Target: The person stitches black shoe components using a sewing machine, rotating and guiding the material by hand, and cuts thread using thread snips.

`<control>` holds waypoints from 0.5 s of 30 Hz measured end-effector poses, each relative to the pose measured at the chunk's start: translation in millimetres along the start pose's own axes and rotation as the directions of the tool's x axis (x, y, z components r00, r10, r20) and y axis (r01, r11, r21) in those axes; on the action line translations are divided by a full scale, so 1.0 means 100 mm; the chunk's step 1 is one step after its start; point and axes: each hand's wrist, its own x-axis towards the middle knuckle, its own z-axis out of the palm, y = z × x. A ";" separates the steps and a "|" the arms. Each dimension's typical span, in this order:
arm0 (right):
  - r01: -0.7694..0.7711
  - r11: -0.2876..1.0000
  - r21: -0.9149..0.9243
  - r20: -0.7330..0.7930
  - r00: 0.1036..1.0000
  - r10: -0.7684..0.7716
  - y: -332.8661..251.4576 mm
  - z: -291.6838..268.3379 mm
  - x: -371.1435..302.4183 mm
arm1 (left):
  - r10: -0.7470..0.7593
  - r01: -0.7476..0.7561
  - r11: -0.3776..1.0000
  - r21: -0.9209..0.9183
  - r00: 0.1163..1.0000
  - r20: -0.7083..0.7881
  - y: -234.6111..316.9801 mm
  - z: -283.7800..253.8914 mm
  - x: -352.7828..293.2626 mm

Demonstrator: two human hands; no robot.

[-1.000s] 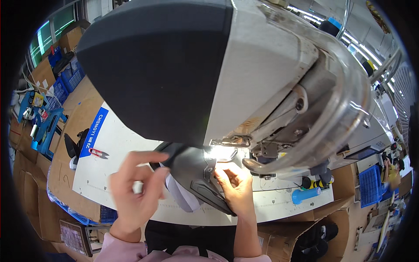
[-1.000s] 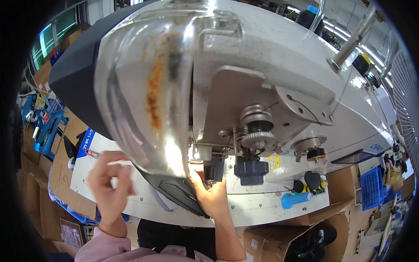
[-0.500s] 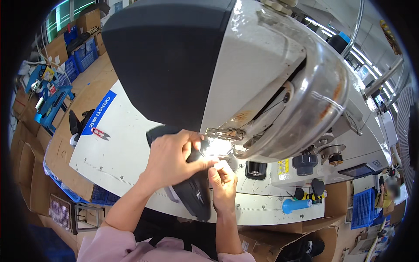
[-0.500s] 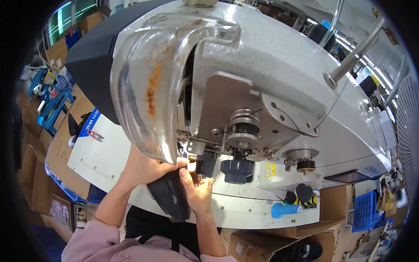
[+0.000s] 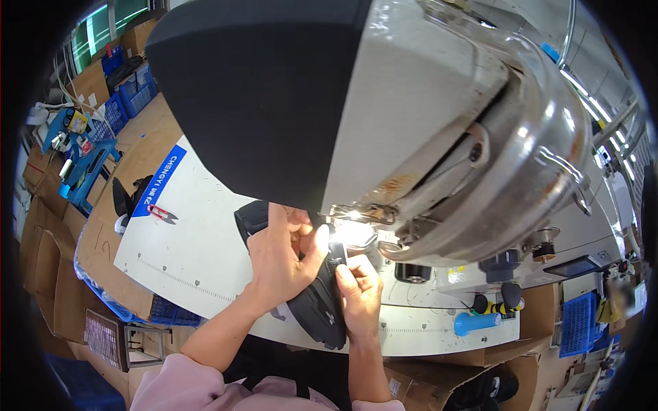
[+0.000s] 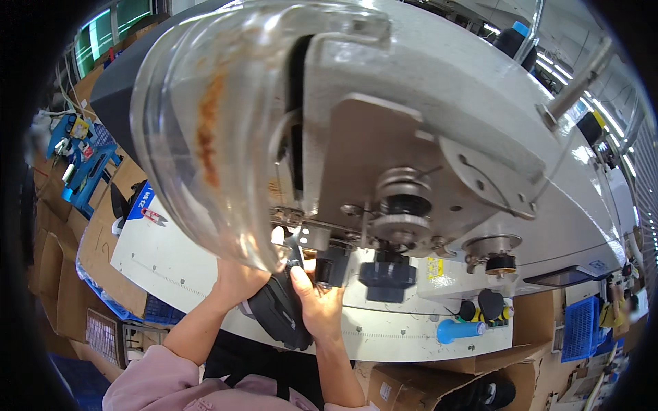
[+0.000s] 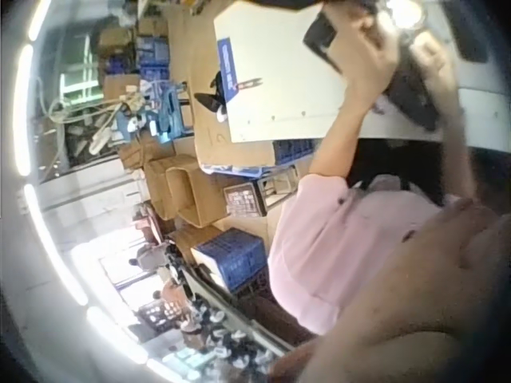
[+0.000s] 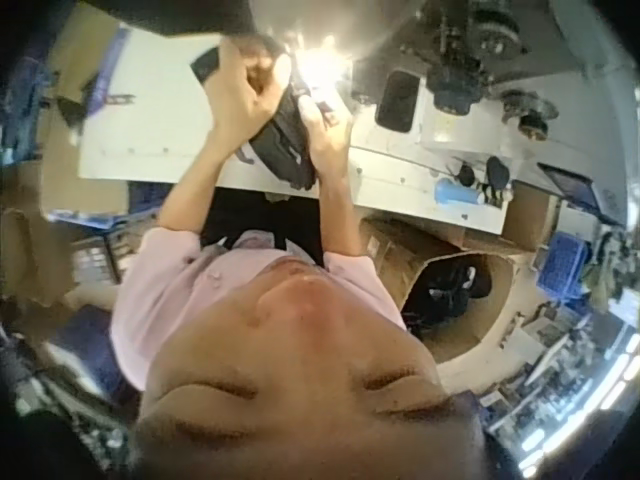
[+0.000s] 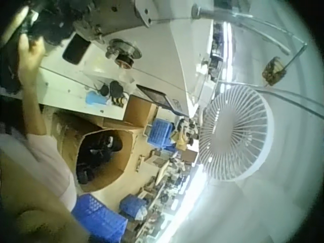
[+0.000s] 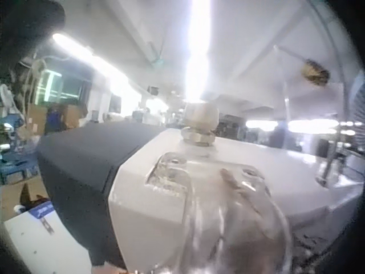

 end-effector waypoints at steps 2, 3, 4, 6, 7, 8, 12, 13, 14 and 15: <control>0.029 0.998 0.061 -0.025 0.999 -0.027 -0.02 0.04 0.00 | 0.008 -0.007 0.999 0.034 1.000 -0.026 0.06 -0.02 0.02; 0.035 0.996 0.084 -0.041 0.999 -0.032 0.01 0.02 0.00 | -0.007 0.007 1.000 0.025 1.000 -0.015 0.09 -0.02 0.04; 0.024 0.998 0.063 -0.056 0.998 -0.021 0.01 0.01 0.00 | -0.022 0.022 1.000 0.016 1.000 -0.004 0.10 -0.03 0.06; 0.024 0.998 0.050 -0.098 0.995 -0.019 -0.01 0.06 0.00 | -0.016 0.016 1.000 0.014 1.000 -0.010 0.07 -0.03 0.10; 0.022 0.999 0.047 -0.096 0.995 -0.017 -0.02 0.09 -0.01 | 0.014 -0.015 1.000 0.021 1.000 0.002 0.05 -0.05 0.12; 0.041 0.999 0.020 -0.094 0.995 -0.039 -0.02 0.11 -0.01 | 0.045 -0.045 0.999 0.026 0.999 0.013 0.04 -0.06 0.13; 0.001 1.000 -0.031 -0.110 0.994 -0.004 -0.04 0.12 -0.04 | 0.046 -0.045 0.999 -0.022 0.998 0.045 0.03 -0.10 0.18; -0.016 0.999 -0.030 -0.112 0.994 0.013 -0.05 0.12 -0.06 | 0.043 -0.041 0.998 -0.056 0.998 0.035 0.02 -0.10 0.18; -0.016 0.999 -0.036 -0.116 0.993 0.011 -0.06 0.14 -0.06 | 0.039 -0.036 0.995 -0.091 0.999 0.026 0.01 -0.10 0.19; 0.003 1.000 -0.029 -0.139 0.990 -0.007 -0.08 0.17 -0.06 | -0.031 0.038 0.985 -0.169 0.999 0.043 0.07 -0.13 0.26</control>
